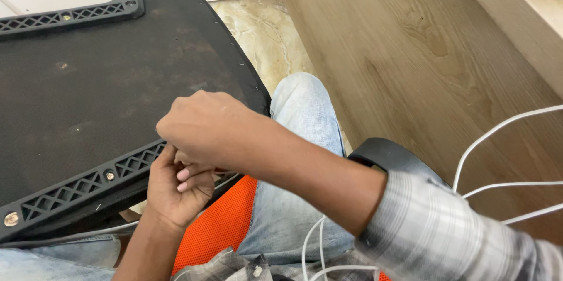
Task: The person uses a screwdriver to tighten screws on the underside of a black plastic stool base. They work on multiple fasteners around the perimeter of the base while seated.
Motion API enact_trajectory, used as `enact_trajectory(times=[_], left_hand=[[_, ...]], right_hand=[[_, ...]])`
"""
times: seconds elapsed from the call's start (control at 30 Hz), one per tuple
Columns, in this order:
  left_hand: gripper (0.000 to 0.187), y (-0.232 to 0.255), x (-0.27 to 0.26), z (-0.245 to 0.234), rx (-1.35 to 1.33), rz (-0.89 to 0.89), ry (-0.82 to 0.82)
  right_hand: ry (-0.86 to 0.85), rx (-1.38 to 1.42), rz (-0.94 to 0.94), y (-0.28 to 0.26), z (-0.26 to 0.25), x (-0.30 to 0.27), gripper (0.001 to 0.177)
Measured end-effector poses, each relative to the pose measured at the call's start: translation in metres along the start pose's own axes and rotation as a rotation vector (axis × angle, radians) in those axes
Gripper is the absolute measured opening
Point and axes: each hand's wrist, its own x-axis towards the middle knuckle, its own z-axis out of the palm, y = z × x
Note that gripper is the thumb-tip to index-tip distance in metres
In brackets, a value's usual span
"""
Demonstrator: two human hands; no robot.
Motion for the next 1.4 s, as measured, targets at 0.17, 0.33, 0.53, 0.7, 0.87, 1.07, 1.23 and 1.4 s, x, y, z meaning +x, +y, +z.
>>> enact_trajectory(times=[0.17, 0.33, 0.53, 0.7, 0.87, 1.07, 1.23, 1.4], left_hand=[[0.031, -0.007, 0.013, -0.009, -0.117, 0.065, -0.131], [0.032, -0.01, 0.011, -0.025, -0.176, 0.054, -0.237], [0.027, -0.011, 0.006, -0.013, -0.038, 0.031, -0.1], [0.024, -0.001, 0.008, -0.016, 0.155, 0.113, 0.129], [0.015, -0.001, 0.018, -0.012, 0.031, 0.257, 0.089], [0.024, -0.013, 0.01, 0.001, 0.127, 0.214, 0.163], [0.03, -0.018, 0.009, 0.022, 0.164, 0.123, 0.197], [0.033, -0.02, 0.013, 0.034, 0.111, 0.163, 0.279]], right_hand=[[-0.07, -0.044, 0.154, -0.009, -0.024, -0.004, 0.021], [-0.258, 0.111, 0.409, -0.026, -0.029, -0.003, 0.027], [-0.103, 0.116, 0.425, -0.035, -0.01, 0.004, 0.016], [-0.075, -0.1, 0.098, -0.022, 0.005, 0.018, 0.015], [-0.11, -0.06, 0.184, -0.02, -0.012, 0.033, 0.014], [-0.116, 0.4, 0.614, -0.021, -0.024, -0.002, 0.025], [-0.212, 0.305, 0.668, -0.016, -0.027, -0.011, 0.019], [-0.193, 0.189, 0.565, -0.01, -0.031, -0.002, 0.02]])
